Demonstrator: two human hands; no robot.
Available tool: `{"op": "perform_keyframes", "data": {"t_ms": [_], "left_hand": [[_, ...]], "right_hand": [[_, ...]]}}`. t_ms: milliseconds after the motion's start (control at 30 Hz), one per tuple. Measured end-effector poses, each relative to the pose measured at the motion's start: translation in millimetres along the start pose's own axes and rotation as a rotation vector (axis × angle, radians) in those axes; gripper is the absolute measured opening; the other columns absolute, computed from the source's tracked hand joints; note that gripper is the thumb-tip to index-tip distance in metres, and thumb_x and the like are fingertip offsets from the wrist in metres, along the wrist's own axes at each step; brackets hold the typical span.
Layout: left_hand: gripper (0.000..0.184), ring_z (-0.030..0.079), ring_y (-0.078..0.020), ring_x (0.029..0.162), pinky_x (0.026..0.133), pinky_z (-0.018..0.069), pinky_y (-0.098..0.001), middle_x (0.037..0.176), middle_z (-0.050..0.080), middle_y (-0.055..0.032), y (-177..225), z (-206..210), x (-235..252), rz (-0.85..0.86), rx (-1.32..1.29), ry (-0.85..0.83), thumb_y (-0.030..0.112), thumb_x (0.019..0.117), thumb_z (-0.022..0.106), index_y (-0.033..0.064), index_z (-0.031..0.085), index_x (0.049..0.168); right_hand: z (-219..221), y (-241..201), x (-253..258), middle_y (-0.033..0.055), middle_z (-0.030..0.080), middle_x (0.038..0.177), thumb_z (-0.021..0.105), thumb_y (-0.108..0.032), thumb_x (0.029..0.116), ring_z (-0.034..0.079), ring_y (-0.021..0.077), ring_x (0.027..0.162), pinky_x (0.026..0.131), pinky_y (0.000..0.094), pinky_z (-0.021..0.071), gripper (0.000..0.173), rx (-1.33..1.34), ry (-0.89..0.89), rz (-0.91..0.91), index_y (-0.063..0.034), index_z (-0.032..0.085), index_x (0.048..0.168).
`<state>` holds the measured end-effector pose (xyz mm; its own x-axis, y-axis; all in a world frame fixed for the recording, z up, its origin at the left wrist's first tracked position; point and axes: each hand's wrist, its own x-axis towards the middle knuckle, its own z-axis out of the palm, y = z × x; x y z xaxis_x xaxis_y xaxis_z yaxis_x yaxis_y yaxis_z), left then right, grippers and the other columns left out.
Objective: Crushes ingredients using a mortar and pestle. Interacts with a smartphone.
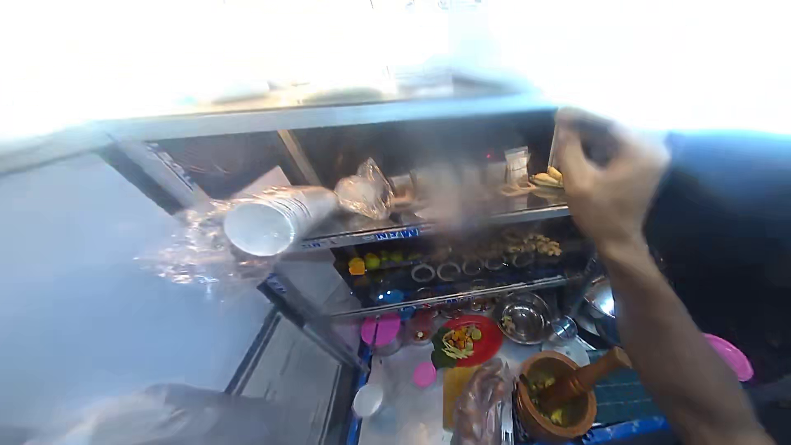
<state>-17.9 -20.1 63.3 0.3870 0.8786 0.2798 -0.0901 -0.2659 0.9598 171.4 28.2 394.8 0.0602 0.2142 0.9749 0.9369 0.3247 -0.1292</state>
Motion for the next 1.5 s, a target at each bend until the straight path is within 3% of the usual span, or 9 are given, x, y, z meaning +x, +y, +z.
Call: {"op": "perform_keyframes", "data": {"t_ms": [167, 233, 433, 767, 933, 1000, 1067, 1300, 1500], "left_hand": [[0.032, 0.071, -0.0208, 0.111, 0.098, 0.0590, -0.0357, 0.126, 0.070, -0.0159, -11, -40, -18, 0.009, -0.056, 0.078, 0.002, 0.0959, 0.063, -0.0058, 0.065, 0.127], [0.033, 0.069, -0.0220, 0.113, 0.100, 0.0576, -0.0367, 0.128, 0.068, -0.0161, -12, -50, -23, -0.009, -0.109, 0.083, 0.004, 0.0966, 0.063, -0.0062, 0.064, 0.128], [0.032, 0.065, -0.0279, 0.120, 0.105, 0.0539, -0.0407, 0.131, 0.066, -0.0206, 11, -63, -29, -0.027, -0.292, 0.125, 0.005, 0.0997, 0.057, -0.0106, 0.061, 0.128], [0.030, 0.066, -0.0262, 0.118, 0.105, 0.0544, -0.0402, 0.128, 0.068, -0.0165, 22, -55, -26, 0.073, -0.312, 0.100, 0.007, 0.1009, 0.057, -0.0066, 0.064, 0.127], [0.030, 0.066, -0.0297, 0.117, 0.104, 0.0552, -0.0424, 0.127, 0.068, -0.0184, 45, -42, -17, 0.107, -0.372, 0.044, 0.010, 0.1009, 0.059, -0.0051, 0.066, 0.126], [0.032, 0.067, -0.0316, 0.117, 0.104, 0.0554, -0.0442, 0.127, 0.068, -0.0203, 57, -43, -13, 0.136, -0.400, 0.009, 0.013, 0.1018, 0.058, -0.0061, 0.065, 0.126], [0.032, 0.066, -0.0298, 0.117, 0.104, 0.0538, -0.0433, 0.126, 0.067, -0.0216, 78, -44, -7, 0.122, -0.476, 0.005, 0.010, 0.1002, 0.053, -0.0096, 0.063, 0.124], [0.054, 0.059, -0.0306, 0.127, 0.110, 0.0489, -0.0465, 0.139, 0.060, -0.0189, 92, -47, 15, 0.202, -0.687, 0.010, 0.040, 0.1030, 0.055, -0.0018, 0.057, 0.138], [0.051, 0.054, -0.0216, 0.135, 0.116, 0.0430, -0.0395, 0.144, 0.058, -0.0134, 76, -35, 1, 0.076, -0.889, -0.019, 0.036, 0.1075, 0.046, 0.0019, 0.052, 0.145]], "right_hand": [[94, 54, 135, 0.0109, 0.070, 0.111, 0.064, -0.052, 0.0879, 0.069, 0.0275, 0.098, 0.078, 0.0528, 0.0561, 0.048, -0.267, -0.302, 0.198, -0.0144, 0.070, 0.117], [125, 81, 174, 0.0184, 0.066, 0.129, 0.060, -0.073, 0.0819, 0.063, 0.0377, 0.119, 0.095, 0.0670, 0.0475, 0.081, -0.408, -0.584, 0.353, -0.0102, 0.063, 0.134], [144, 74, 194, 0.0216, 0.063, 0.130, 0.071, -0.047, 0.0877, 0.059, 0.0368, 0.123, 0.100, 0.0639, 0.0429, 0.052, -0.647, -1.014, 0.505, -0.0043, 0.072, 0.118], [128, 74, 188, 0.0292, 0.049, 0.145, 0.080, -0.057, 0.0693, 0.046, 0.0439, 0.137, 0.103, 0.0646, 0.0418, 0.084, -0.693, -0.790, 0.559, 0.0028, 0.064, 0.127], [116, 72, 184, 0.0245, 0.062, 0.128, 0.080, -0.062, 0.0642, 0.059, 0.0401, 0.121, 0.092, 0.0623, 0.0473, 0.078, -0.771, -0.769, 0.454, 0.0001, 0.070, 0.110], [102, 73, 177, 0.0283, 0.058, 0.133, 0.084, -0.061, 0.0600, 0.058, 0.0443, 0.122, 0.093, 0.0665, 0.0465, 0.094, -0.674, -0.678, 0.439, 0.0031, 0.061, 0.125], [79, 67, 155, 0.0287, 0.053, 0.141, 0.084, -0.063, 0.0583, 0.057, 0.0461, 0.124, 0.095, 0.0676, 0.0474, 0.116, -0.548, -0.548, 0.393, -0.0001, 0.045, 0.147], [-20, -49, -74, 0.0089, 0.048, 0.153, 0.081, -0.045, 0.0771, 0.055, 0.0209, 0.131, 0.101, 0.0479, 0.0531, 0.101, 0.040, -0.319, 0.372, -0.0195, 0.030, 0.160], [-12, -107, -242, 0.0058, 0.064, 0.129, 0.086, -0.038, 0.0650, 0.066, 0.0101, 0.112, 0.092, 0.0333, 0.0595, 0.099, 0.319, -0.314, 0.802, -0.0150, 0.043, 0.151]]}}
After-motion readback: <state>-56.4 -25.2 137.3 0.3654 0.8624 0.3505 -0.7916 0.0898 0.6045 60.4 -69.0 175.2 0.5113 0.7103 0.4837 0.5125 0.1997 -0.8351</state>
